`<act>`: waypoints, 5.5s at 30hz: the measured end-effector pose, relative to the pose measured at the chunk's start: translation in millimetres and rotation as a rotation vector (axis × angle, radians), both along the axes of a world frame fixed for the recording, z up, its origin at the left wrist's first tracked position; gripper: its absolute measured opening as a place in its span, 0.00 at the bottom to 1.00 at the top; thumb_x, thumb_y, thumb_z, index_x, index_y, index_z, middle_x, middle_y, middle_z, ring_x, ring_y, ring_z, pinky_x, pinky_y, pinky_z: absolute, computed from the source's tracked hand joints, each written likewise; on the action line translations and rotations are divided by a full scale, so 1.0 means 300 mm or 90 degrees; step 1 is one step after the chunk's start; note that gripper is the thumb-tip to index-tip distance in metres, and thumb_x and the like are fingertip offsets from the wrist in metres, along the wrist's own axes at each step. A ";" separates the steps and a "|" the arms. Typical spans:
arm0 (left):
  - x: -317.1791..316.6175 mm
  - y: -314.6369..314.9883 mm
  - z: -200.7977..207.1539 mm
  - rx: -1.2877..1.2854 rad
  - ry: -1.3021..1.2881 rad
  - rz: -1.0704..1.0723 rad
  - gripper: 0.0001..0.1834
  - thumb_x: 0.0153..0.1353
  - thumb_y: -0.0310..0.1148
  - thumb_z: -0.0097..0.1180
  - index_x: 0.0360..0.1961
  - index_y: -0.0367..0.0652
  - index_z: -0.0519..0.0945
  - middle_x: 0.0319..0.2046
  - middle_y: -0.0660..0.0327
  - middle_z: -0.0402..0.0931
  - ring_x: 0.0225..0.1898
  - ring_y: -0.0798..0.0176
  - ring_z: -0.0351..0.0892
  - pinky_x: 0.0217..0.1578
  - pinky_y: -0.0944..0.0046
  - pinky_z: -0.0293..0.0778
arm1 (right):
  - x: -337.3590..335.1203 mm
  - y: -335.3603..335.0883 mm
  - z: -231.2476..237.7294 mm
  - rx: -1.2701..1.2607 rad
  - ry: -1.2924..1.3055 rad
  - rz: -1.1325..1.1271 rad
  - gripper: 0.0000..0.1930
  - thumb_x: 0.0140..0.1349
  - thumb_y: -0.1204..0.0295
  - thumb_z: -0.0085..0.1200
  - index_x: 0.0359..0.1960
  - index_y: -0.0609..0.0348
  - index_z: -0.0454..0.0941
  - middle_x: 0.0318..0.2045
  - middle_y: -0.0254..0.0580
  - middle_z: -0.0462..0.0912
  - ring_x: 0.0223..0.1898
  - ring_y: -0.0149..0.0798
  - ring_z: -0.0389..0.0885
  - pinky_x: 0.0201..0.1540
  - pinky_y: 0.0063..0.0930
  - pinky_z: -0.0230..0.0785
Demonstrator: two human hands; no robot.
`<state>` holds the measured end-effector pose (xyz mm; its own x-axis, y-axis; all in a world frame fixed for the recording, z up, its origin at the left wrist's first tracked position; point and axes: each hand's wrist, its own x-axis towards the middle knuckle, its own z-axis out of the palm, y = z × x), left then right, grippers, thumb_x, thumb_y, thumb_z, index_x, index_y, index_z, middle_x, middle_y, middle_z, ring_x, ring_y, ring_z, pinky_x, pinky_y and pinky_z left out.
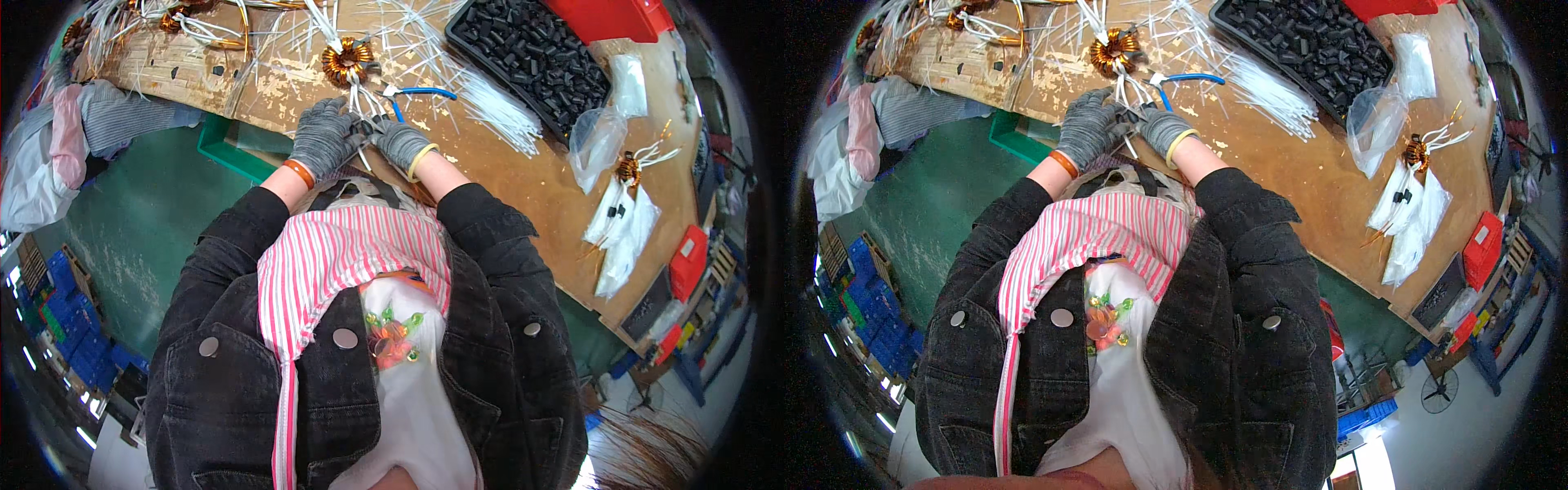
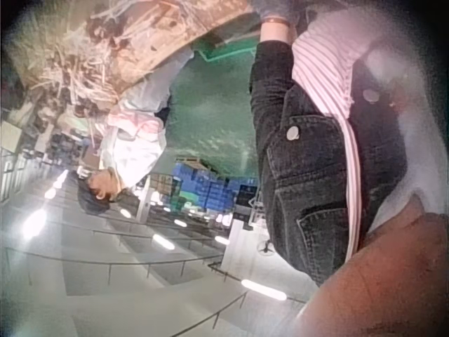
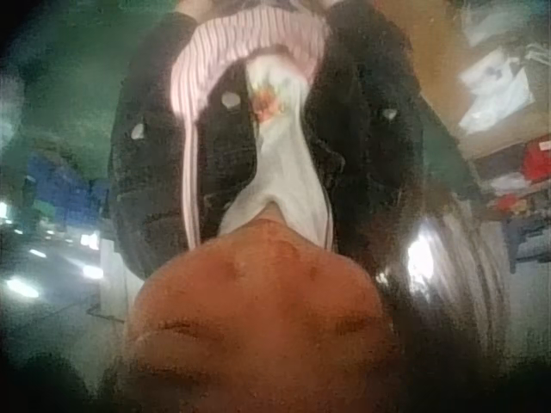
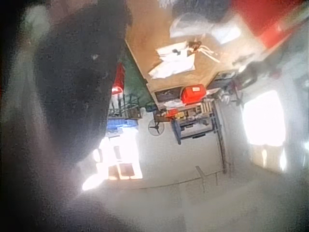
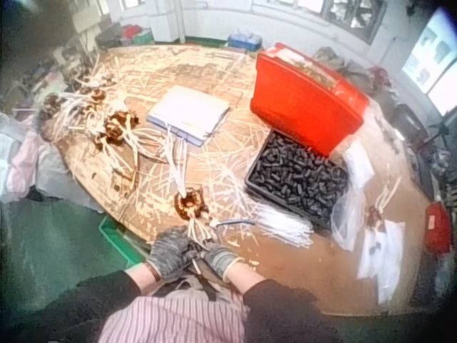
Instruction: Assemble wiring components by grouping wires and applying heat-shrink tubing or fasteners.
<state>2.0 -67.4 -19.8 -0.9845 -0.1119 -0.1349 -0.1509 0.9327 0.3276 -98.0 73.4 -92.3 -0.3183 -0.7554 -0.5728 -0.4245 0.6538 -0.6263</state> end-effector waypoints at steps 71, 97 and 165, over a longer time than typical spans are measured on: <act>-0.095 0.013 -0.091 0.109 -0.207 0.335 0.11 0.42 0.36 0.59 0.26 0.41 0.79 0.28 0.51 0.76 0.35 0.50 0.76 0.39 0.56 0.71 | -0.112 -0.031 -0.043 -0.231 -0.203 -0.235 0.14 0.54 0.63 0.48 0.26 0.64 0.76 0.22 0.47 0.77 0.25 0.40 0.75 0.31 0.31 0.65; 0.016 -0.010 -0.122 0.347 -0.121 0.405 0.13 0.46 0.37 0.59 0.32 0.42 0.80 0.30 0.53 0.78 0.33 0.56 0.78 0.36 0.61 0.71 | -0.097 -0.029 0.003 -0.214 -0.197 -0.240 0.12 0.53 0.68 0.48 0.35 0.62 0.78 0.28 0.47 0.80 0.30 0.41 0.77 0.37 0.30 0.67; 0.022 0.019 -0.167 0.547 0.062 0.438 0.25 0.49 0.24 0.59 0.49 0.39 0.66 0.30 0.59 0.76 0.32 0.69 0.73 0.34 0.70 0.71 | -0.130 -0.079 0.088 -0.155 0.076 -0.040 0.13 0.43 0.63 0.51 0.26 0.59 0.79 0.27 0.54 0.78 0.30 0.51 0.77 0.36 0.37 0.69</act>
